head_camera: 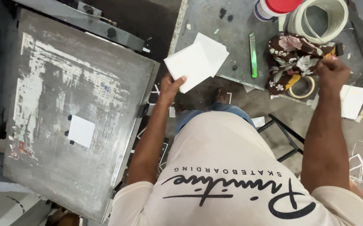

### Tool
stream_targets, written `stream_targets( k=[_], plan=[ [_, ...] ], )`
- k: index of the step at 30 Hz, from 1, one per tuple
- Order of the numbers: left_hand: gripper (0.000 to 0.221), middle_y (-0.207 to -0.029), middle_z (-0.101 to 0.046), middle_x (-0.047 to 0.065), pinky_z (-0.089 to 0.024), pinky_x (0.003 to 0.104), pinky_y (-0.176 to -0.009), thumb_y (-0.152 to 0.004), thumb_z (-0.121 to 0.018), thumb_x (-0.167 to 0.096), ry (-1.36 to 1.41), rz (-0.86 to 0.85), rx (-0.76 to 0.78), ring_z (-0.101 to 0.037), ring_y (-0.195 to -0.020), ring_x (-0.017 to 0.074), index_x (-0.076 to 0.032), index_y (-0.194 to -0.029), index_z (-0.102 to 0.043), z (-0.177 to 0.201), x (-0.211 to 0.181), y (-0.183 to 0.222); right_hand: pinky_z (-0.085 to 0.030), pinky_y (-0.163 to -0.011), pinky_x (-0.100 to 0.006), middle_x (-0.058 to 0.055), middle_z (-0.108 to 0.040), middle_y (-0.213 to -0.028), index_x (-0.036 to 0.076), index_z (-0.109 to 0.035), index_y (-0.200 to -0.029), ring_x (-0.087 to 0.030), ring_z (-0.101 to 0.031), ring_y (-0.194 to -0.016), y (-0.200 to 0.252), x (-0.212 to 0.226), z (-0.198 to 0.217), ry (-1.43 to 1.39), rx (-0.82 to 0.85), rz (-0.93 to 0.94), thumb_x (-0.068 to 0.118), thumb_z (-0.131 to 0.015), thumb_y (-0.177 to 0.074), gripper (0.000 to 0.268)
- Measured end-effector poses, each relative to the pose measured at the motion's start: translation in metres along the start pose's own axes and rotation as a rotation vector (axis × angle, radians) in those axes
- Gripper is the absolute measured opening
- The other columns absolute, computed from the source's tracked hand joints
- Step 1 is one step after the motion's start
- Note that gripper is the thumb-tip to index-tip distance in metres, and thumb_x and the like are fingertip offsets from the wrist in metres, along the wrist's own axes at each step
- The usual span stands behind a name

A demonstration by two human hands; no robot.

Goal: Operating an industrial press to process paper sheets and then manually folding and assembling the resulting white cardboard boxes.

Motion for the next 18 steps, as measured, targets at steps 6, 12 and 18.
stream_targets(
  k=[6, 12, 18],
  plan=[
    [0.059, -0.120, -0.069, 0.014, -0.055, 0.035, -0.093, -0.084, -0.079, -0.017, -0.004, 0.096, 0.015, -0.066, -0.107, 0.0200, 0.006, -0.134, -0.058, -0.016, 0.020, -0.012, -0.059, -0.074, -0.028, -0.006, -0.077, -0.099, -0.005, -0.075, -0.109, -0.015, -0.073, -0.086, -0.043, -0.087, 0.084, 0.042, -0.174, 0.033, -0.005, -0.078, -0.085, 0.024],
    [0.066, -0.123, -0.068, 0.014, -0.055, 0.036, -0.097, -0.079, -0.082, -0.018, 0.039, 0.177, 0.049, -0.067, -0.112, 0.0216, 0.004, -0.135, -0.056, -0.031, 0.041, -0.033, -0.049, -0.088, -0.051, -0.035, -0.057, -0.125, -0.005, -0.060, -0.135, -0.044, -0.062, -0.104, -0.052, -0.061, 0.110, 1.057, -0.253, 0.134, 0.005, -0.080, -0.077, 0.062],
    [0.074, -0.126, -0.070, 0.012, -0.054, 0.036, -0.099, -0.075, -0.086, -0.020, -0.231, 0.142, 0.203, -0.067, -0.115, 0.0219, 0.000, -0.140, -0.057, -0.057, 0.032, -0.035, -0.055, -0.093, -0.036, -0.007, -0.061, -0.146, 0.005, -0.057, -0.152, -0.021, -0.061, -0.130, 0.023, 0.045, -0.065, -0.041, 0.356, 0.059, 0.007, -0.079, -0.092, 0.064]
  ],
)
Point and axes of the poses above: each hand's wrist, its own y-axis away from the middle knuckle, its own z-axis out of the back of the hand, x = y × z, the point moved 7 cm from there along -y, towards the middle knuckle
